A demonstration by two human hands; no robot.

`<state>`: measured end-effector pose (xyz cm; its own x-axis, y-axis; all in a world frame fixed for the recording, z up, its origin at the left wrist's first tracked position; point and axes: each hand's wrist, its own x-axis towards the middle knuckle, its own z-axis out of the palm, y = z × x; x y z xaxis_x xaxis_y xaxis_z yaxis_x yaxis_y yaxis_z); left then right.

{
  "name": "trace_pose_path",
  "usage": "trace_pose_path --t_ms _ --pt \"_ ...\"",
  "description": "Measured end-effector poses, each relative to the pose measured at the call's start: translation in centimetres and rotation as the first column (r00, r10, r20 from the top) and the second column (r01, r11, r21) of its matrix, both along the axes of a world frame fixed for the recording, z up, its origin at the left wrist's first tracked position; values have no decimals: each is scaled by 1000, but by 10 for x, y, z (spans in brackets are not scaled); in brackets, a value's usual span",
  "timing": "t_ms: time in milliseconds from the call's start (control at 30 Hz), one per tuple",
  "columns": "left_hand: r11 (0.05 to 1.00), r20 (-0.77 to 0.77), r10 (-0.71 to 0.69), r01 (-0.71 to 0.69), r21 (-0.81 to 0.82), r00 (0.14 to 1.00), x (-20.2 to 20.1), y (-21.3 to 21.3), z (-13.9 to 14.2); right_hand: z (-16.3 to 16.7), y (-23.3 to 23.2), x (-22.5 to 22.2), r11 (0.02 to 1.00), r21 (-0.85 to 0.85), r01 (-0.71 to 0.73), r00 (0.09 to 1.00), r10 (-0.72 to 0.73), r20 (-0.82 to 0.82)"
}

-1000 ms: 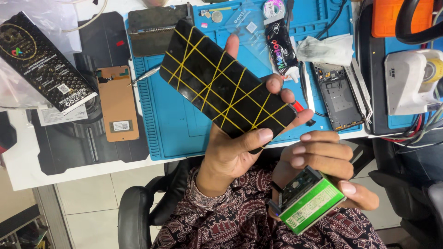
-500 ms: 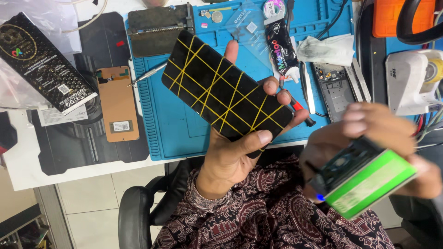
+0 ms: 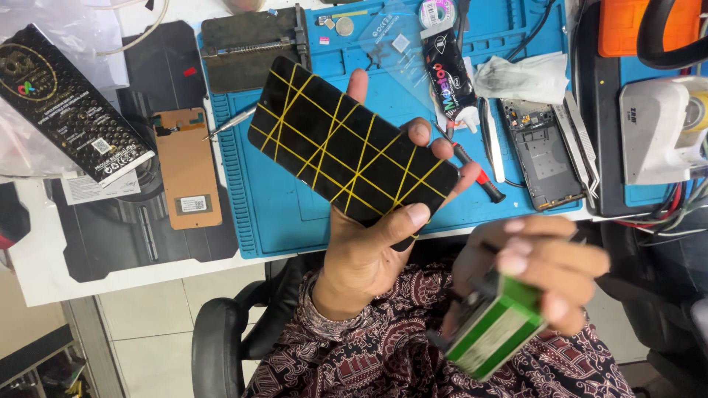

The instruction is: The person holds a smartphone with yellow cross tape on its screen in one hand and a green laser separating machine in the other, moving the machine repeatedly across the taped screen. They reposition the phone and machine several times and briefly touch a tablet on the desk before continuing to pass the machine over the screen.

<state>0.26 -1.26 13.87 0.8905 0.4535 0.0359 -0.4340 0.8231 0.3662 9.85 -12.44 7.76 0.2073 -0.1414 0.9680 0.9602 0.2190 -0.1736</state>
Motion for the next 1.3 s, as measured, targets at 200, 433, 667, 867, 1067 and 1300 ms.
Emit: trace_pose_path --t_ms 200,433,667,867,1067,1300 --pt "999 -22 40 -39 37 999 1 -1 -5 -2 -1 -8 987 -158 -31 999 33 12" --pt "998 -22 53 -52 25 998 0 -3 -3 -21 -35 49 951 -309 24 997 0 75" --pt "999 -24 34 -34 12 999 0 -2 0 -3 -28 73 966 -260 1 995 24 93" --pt "999 -41 41 -41 9 998 0 -2 0 -8 -27 57 982 -145 -123 992 125 1" --pt "999 -46 43 -42 18 998 -1 -2 1 -6 -28 14 963 -225 -146 989 139 -48" --pt "999 -24 28 -28 28 999 -2 -3 4 -19 -25 -5 987 -130 -91 990 76 -123"
